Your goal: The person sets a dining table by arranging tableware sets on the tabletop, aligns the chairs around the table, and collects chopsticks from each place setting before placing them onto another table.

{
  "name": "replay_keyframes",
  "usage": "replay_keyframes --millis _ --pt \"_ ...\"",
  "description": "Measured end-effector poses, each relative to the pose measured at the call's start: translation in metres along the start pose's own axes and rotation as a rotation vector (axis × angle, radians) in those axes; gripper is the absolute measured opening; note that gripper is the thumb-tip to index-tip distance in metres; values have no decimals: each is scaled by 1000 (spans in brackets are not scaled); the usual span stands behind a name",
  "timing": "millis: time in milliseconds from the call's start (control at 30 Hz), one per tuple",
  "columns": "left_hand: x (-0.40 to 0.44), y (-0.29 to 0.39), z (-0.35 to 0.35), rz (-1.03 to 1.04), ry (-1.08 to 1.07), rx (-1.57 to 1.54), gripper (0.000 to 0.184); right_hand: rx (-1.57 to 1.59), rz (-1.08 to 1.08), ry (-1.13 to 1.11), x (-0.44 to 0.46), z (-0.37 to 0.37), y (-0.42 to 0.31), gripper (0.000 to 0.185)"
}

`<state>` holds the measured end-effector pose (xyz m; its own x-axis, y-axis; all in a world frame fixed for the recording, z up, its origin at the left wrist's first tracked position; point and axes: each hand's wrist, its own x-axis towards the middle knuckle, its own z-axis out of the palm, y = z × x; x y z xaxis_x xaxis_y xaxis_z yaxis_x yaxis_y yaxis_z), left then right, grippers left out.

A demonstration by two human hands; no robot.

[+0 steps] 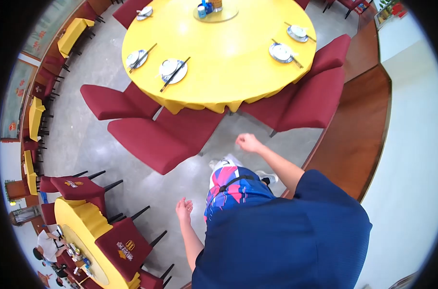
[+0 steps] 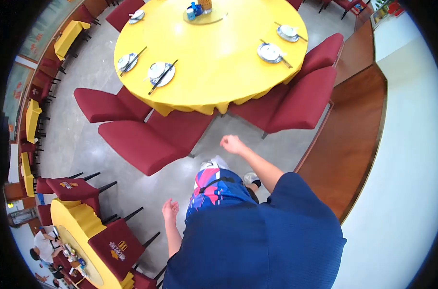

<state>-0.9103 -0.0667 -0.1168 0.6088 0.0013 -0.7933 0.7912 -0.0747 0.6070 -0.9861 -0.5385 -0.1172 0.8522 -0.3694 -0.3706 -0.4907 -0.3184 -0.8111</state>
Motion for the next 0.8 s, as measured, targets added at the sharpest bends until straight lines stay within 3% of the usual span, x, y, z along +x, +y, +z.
replay_keyframes --millis 67,133,200,333,367,433,567,600,800 --pt "5 -1 -60 -84 27 119 30 273 182 30 27 19 -32 20" --pt "20 -19 -120 -92 68 78 31 224 248 35 45 27 -72 20" --pt "22 -39 -169 -250 255 -152 35 148 159 48 62 41 -94 20" --pt "40 -67 -243 -419 393 -749 45 148 172 25 86 73 -156 19" --pt "56 -74 -266 -422 385 -744 45 196 120 27 96 89 -161 18" --pt "79 -87 -305 -405 306 -533 45 298 187 64 110 119 -201 18" --pt "138 -17 -366 -537 96 -402 45 477 236 245 155 193 -258 17" --pt "161 1 -386 -495 69 -315 42 519 236 349 162 213 -273 17" --pt "293 145 -472 -250 -74 244 26 605 260 468 166 264 -382 27"
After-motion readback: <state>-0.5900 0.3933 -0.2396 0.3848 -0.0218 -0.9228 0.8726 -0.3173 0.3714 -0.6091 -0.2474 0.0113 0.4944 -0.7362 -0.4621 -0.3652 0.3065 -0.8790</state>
